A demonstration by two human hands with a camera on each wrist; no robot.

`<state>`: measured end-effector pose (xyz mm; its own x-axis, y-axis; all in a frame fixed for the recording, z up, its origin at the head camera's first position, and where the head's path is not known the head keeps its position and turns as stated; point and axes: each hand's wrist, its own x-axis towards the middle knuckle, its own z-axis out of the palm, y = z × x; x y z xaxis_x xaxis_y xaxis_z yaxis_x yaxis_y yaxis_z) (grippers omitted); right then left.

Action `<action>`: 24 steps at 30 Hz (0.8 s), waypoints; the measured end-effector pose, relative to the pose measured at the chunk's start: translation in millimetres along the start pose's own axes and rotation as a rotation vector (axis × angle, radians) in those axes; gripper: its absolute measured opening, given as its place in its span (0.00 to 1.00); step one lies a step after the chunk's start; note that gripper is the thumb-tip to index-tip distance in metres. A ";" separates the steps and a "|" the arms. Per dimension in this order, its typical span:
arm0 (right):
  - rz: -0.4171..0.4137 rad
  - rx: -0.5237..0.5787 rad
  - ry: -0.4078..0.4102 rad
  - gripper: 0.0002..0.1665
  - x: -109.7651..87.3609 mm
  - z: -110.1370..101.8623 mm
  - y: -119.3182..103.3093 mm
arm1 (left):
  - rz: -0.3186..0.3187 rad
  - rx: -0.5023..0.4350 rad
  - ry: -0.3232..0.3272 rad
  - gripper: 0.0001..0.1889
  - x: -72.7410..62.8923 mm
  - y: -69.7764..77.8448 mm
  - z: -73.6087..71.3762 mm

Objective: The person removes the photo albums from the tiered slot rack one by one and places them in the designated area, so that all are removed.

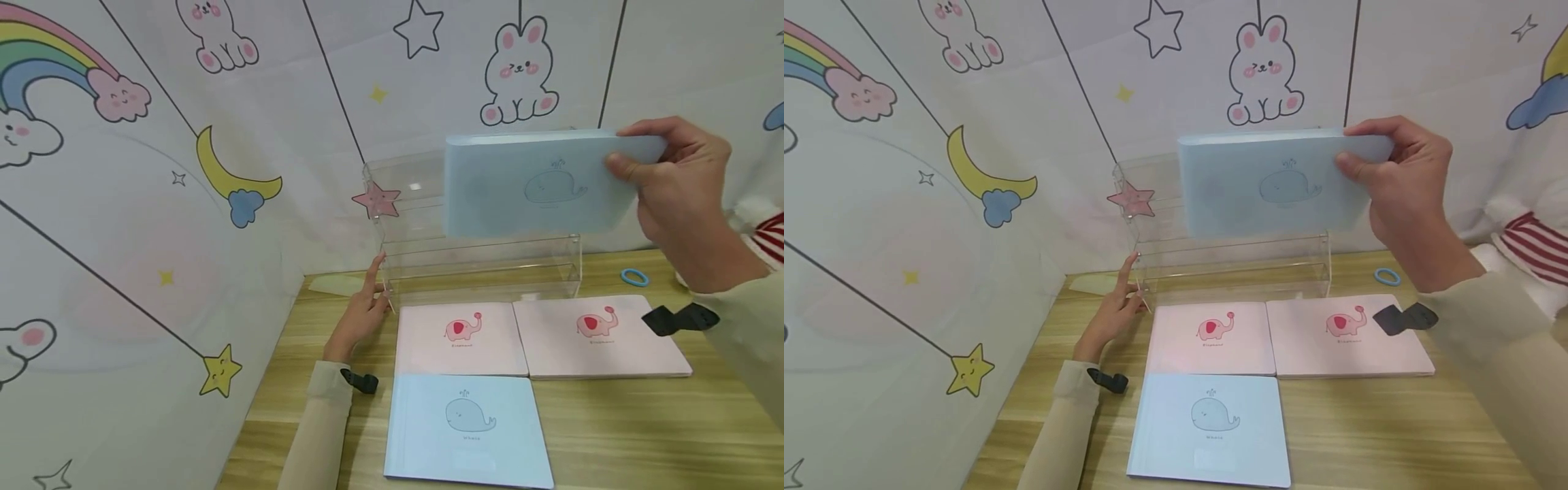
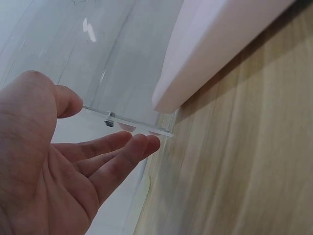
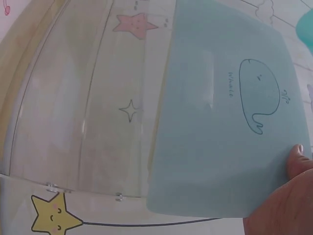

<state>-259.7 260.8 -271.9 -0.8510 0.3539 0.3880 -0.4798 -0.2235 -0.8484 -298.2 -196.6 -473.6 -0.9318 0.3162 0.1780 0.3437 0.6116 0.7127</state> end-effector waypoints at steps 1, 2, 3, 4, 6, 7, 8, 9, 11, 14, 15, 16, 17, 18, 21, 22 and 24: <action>-0.001 0.003 0.002 0.25 -2.7 -3.0 0.9 | -0.001 0.000 0.001 0.43 0.2 -0.1 0.2; -0.004 0.021 0.004 0.25 -5.0 -5.9 1.8 | -0.004 -0.001 0.001 0.43 0.2 -0.2 0.4; -0.010 0.038 0.004 0.25 -7.3 -8.8 2.5 | -0.007 0.002 0.002 0.43 0.4 -0.4 0.7; -0.015 0.057 0.001 0.26 -9.9 -11.9 3.0 | -0.009 0.004 0.003 0.43 0.4 -0.5 0.9; -0.024 0.099 -0.002 0.25 -14.7 -18.3 4.5 | -0.010 0.010 0.007 0.43 0.6 -0.9 1.4; -0.025 0.109 -0.004 0.25 -17.5 -21.3 5.1 | -0.010 0.014 0.009 0.43 0.7 -0.9 1.7; -0.021 0.118 -0.005 0.25 -20.3 -24.2 6.0 | -0.010 0.016 0.011 0.43 0.8 -1.1 2.1; -0.013 0.116 -0.007 0.25 -23.2 -27.4 7.0 | -0.009 0.016 0.013 0.43 0.9 -1.1 2.6; 0.001 0.106 -0.008 0.24 -29.3 -32.9 8.6 | -0.006 0.016 0.015 0.43 0.6 -0.8 2.9; 0.011 0.121 -0.002 0.23 -37.1 -41.3 11.9 | -0.008 0.013 0.014 0.43 -0.1 -0.7 3.7; 0.011 0.130 -0.004 0.23 -39.6 -44.8 13.2 | -0.009 0.015 0.012 0.44 -0.4 -0.6 4.0; 0.012 0.147 -0.008 0.22 -42.5 -48.3 14.6 | -0.011 0.014 0.011 0.44 -0.7 -0.5 4.0; 0.016 0.161 -0.007 0.22 -45.3 -51.9 16.1 | -0.012 0.013 0.011 0.44 -0.8 -0.7 4.1; 0.027 0.155 -0.009 0.22 -49.0 -55.8 17.2 | -0.012 0.014 0.012 0.44 -0.9 -0.7 4.0; 0.086 0.103 0.000 0.24 -59.6 -67.7 20.2 | -0.009 0.016 0.017 0.44 -0.6 -0.7 3.5; 0.111 0.072 0.011 0.24 -62.6 -71.1 21.2 | -0.009 0.015 0.017 0.44 -0.4 -0.7 3.3; 0.157 0.001 0.019 0.26 -67.8 -78.1 23.4 | -0.008 0.017 0.020 0.44 0.3 -0.5 3.0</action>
<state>-196.6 302.5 -346.1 -0.9114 0.3319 0.2435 -0.3412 -0.2783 -0.8978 -298.3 -194.7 -476.0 -0.9366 0.2970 0.1857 0.3379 0.6262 0.7026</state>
